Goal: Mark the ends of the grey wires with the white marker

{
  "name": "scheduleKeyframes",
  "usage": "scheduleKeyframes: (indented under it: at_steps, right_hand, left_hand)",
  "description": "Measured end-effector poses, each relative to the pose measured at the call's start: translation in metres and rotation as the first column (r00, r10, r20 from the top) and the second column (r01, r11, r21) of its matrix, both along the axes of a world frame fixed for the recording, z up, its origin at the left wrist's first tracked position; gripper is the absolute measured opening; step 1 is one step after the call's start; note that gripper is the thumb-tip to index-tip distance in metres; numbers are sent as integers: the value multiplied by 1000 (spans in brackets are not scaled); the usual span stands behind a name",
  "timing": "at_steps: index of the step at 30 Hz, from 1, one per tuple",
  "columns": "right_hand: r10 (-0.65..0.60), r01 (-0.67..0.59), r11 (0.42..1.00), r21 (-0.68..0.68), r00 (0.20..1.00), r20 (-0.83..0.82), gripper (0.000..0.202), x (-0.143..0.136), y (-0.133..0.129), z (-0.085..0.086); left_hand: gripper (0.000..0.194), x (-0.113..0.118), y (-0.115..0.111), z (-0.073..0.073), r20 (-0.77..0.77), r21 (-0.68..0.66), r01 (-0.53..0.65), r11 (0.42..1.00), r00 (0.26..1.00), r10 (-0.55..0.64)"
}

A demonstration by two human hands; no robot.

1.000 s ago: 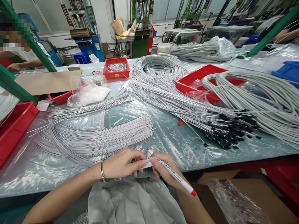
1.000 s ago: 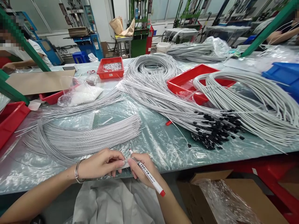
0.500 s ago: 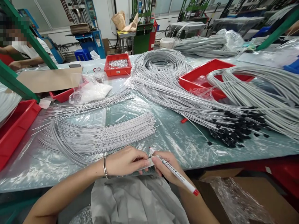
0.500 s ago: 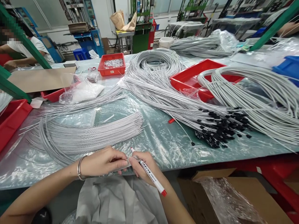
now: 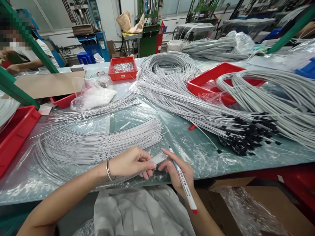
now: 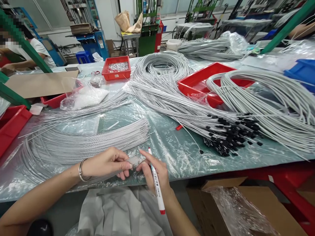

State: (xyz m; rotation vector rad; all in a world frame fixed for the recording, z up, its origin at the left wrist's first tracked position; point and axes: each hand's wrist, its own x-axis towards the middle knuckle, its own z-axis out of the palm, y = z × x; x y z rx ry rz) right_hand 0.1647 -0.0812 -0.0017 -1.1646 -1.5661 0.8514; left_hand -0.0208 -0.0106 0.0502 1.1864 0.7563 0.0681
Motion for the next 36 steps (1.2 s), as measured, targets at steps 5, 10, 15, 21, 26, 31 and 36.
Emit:
scheduleKeyframes:
  at_steps: [5, 10, 15, 21, 26, 31, 36]
  right_hand:
    - [-56, 21, 985, 174, 978, 199, 59, -9, -2, -1]
    - [-97, 29, 971, 238, 956, 277, 64, -12, -3, 3]
    - [-33, 17, 996, 84, 982, 185, 52, -1, -1, 3]
    - [231, -205, 939, -275, 971, 66, 34, 1, 14, 10]
    - [228, -218, 912, -348, 973, -12, 43, -6, 18, 12]
    - [139, -118, 941, -318, 989, 46, 42, -7, 14, 5]
    - [125, -90, 971, -220, 981, 150, 39, -7, 15, 5]
  left_hand:
    - [35, 2, 5, 0, -1, -7, -43, 999, 999, 43]
    - [37, 5, 4, -4, 14, 1, -49, 999, 999, 49]
    - [37, 4, 5, -7, 49, -38, -16, 999, 999, 18]
    - [31, 5, 2, -10, 23, 21, 110, 994, 994, -110]
    - [32, 5, 0, -5, -9, 51, 162, 986, 987, -161]
    - [37, 3, -6, 2, -152, 420, 76, 904, 988, -13]
    - [42, 3, -13, 3, -183, 548, 92, 831, 983, 12]
